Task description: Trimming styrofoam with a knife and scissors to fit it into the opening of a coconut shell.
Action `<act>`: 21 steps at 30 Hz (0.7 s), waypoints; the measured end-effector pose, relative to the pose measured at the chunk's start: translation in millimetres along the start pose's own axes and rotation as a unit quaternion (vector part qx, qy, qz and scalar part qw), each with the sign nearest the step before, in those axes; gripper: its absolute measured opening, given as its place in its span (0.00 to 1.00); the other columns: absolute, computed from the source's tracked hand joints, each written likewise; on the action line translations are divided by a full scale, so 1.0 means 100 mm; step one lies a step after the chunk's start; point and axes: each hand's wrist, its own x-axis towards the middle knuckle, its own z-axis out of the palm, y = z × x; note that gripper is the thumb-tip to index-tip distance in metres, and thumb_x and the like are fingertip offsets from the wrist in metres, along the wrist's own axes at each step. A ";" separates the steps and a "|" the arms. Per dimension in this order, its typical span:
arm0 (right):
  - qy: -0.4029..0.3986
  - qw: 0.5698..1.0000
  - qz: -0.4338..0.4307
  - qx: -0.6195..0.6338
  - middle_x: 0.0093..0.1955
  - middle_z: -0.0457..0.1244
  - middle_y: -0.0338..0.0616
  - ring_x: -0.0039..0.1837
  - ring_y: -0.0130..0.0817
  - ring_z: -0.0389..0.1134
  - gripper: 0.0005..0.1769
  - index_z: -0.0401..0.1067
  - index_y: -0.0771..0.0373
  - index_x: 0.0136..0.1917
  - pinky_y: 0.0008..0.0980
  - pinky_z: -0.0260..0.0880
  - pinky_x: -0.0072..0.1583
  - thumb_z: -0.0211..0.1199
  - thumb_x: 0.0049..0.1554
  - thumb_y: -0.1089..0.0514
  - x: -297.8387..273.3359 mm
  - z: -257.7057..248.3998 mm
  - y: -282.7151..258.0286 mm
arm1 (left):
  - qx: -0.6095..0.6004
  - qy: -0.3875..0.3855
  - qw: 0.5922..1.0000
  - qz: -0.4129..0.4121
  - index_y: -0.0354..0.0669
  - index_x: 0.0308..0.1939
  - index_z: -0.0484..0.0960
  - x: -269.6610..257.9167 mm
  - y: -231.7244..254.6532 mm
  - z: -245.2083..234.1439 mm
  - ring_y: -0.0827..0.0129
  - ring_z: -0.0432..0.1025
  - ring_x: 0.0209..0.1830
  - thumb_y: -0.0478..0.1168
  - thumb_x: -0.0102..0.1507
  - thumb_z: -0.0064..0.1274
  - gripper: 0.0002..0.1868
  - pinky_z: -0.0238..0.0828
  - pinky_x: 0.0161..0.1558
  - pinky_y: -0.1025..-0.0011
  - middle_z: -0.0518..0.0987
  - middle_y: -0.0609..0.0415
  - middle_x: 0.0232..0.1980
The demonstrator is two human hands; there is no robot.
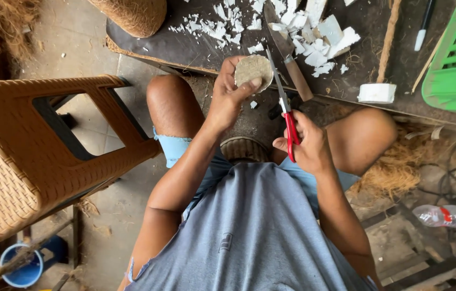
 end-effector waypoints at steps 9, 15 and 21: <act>-0.039 0.994 0.025 -0.098 0.38 0.66 0.36 0.39 0.31 0.64 0.42 0.64 0.60 0.63 0.33 0.64 0.44 0.67 0.46 0.32 0.20 0.01 -0.21 | -0.104 0.060 0.990 -0.074 0.45 0.48 0.74 0.15 -0.18 -0.06 0.69 0.77 0.42 0.40 0.62 0.58 0.13 0.78 0.38 0.70 0.82 0.56 0.44; 0.016 0.996 -0.030 -0.080 0.31 0.64 0.41 0.34 0.33 0.66 0.35 0.67 0.63 0.61 0.30 0.67 0.42 0.79 0.45 0.51 0.23 0.04 -0.15 | -0.051 0.034 0.998 -0.017 0.30 0.63 0.69 0.09 -0.33 -0.08 0.64 0.72 0.48 0.35 0.64 0.56 0.25 0.77 0.48 0.64 0.73 0.49 0.45; 0.033 0.992 -0.045 -0.112 0.31 0.64 0.39 0.35 0.33 0.67 0.39 0.67 0.64 0.61 0.30 0.68 0.42 0.82 0.42 0.50 0.24 0.01 -0.13 | -0.008 0.033 0.999 -0.004 0.33 0.62 0.72 0.07 -0.20 -0.08 0.66 0.71 0.48 0.34 0.63 0.56 0.23 0.74 0.51 0.65 0.75 0.49 0.45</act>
